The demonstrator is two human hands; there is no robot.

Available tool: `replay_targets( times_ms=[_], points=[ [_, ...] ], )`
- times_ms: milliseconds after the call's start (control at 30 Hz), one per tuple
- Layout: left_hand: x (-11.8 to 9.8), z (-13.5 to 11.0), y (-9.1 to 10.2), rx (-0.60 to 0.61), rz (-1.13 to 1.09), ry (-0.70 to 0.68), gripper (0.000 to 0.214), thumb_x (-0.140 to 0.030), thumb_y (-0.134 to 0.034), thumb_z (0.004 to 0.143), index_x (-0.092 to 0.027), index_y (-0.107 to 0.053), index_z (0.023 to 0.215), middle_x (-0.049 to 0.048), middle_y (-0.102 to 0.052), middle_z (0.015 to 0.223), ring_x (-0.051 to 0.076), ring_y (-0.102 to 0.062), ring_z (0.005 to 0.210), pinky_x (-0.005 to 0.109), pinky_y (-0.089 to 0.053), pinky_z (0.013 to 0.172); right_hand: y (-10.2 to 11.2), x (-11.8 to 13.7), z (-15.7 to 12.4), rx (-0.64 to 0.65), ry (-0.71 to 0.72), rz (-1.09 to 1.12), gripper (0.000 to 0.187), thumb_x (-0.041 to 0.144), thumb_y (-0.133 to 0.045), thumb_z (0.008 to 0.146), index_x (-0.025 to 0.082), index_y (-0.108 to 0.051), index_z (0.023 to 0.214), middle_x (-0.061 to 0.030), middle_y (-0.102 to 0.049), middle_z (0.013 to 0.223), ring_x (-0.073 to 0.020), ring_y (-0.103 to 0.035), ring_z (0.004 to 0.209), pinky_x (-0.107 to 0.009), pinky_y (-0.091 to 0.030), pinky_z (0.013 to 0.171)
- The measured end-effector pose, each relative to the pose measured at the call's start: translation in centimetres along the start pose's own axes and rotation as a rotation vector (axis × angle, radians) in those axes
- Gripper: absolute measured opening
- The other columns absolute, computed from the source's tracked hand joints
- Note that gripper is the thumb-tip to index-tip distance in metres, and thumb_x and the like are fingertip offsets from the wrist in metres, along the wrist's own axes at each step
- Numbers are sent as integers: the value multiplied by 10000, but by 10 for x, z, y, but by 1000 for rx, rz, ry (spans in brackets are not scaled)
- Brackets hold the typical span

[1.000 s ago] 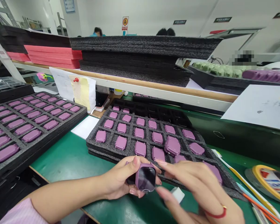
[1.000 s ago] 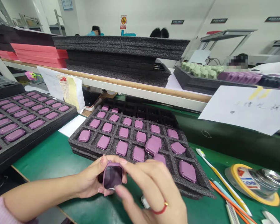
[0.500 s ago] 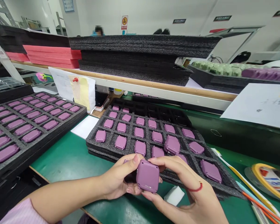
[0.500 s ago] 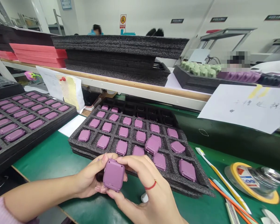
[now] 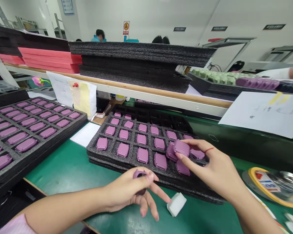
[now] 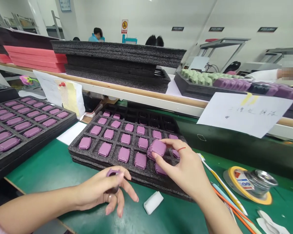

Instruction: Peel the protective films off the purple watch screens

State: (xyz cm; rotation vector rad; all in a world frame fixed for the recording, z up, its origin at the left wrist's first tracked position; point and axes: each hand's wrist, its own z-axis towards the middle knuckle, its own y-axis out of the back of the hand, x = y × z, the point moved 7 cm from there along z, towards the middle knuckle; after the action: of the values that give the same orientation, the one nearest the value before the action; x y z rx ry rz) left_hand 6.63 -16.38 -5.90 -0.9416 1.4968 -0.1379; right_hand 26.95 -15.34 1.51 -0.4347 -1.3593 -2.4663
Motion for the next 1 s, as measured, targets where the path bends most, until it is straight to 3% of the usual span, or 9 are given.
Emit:
replay_targets(
  times_ms=[100,200,300,400,533,700,867,1000],
  points=[
    [-5,1,-3,59,34,-44,584,-786,-411,886,-204,-453,857,103,-766,779,101,-546,361,179,-242,316,-9,-3,2,72,23,18,446,565,-672,808,198,-728,1056,-117,-781,1057,-334,-749,973,-490,-603,835],
    [-12,-1,1,-26,167,-98,620,-775,-428,890,-177,-499,739,57,-700,627,37,-331,323,195,-154,340,-2,14,-1,41,67,56,507,559,-641,874,199,-661,1229,-129,-750,1176,-308,-737,1040,-473,-601,876],
    [-10,-2,2,-60,236,-78,710,-819,-383,868,-153,-585,725,12,-604,517,46,-276,326,225,-134,356,11,55,-13,-27,245,152,345,464,-664,911,242,-652,1175,-98,-733,1145,-251,-718,1054,-400,-597,890],
    [-6,-3,9,-156,232,-45,786,-863,-257,856,-165,-592,722,-7,-552,477,60,-261,335,239,-117,378,2,100,-32,73,455,270,292,435,-795,817,258,-648,997,-77,-716,1105,-235,-699,1059,-353,-598,876],
    [-5,-5,16,-265,243,-67,799,-861,-332,845,-134,-633,705,-4,-544,608,56,-298,461,236,-196,468,-17,125,-48,164,507,324,215,288,-776,841,239,-599,952,-81,-714,1092,-233,-695,1051,-369,-600,876],
    [-5,-4,11,-188,96,-85,718,-794,-509,828,-103,-676,726,-6,-493,599,65,-352,496,241,-264,517,-19,120,-48,203,475,370,178,222,-742,868,245,-587,952,-65,-721,1074,-182,-720,934,-324,-610,825],
    [-10,-2,7,-114,-31,-155,660,-758,-615,798,-102,-669,849,27,-593,664,50,-382,426,229,-215,431,-8,122,-45,106,482,430,104,222,-708,886,237,-606,872,-77,-742,1013,-196,-728,936,-304,-608,773],
    [-12,-2,4,-64,-112,-185,574,-701,-634,831,-127,-629,831,-18,-539,615,44,-383,418,209,-220,434,-4,124,-43,31,475,439,95,147,-668,884,232,-663,843,-81,-759,1016,-214,-737,946,-330,-612,789]
  ],
)
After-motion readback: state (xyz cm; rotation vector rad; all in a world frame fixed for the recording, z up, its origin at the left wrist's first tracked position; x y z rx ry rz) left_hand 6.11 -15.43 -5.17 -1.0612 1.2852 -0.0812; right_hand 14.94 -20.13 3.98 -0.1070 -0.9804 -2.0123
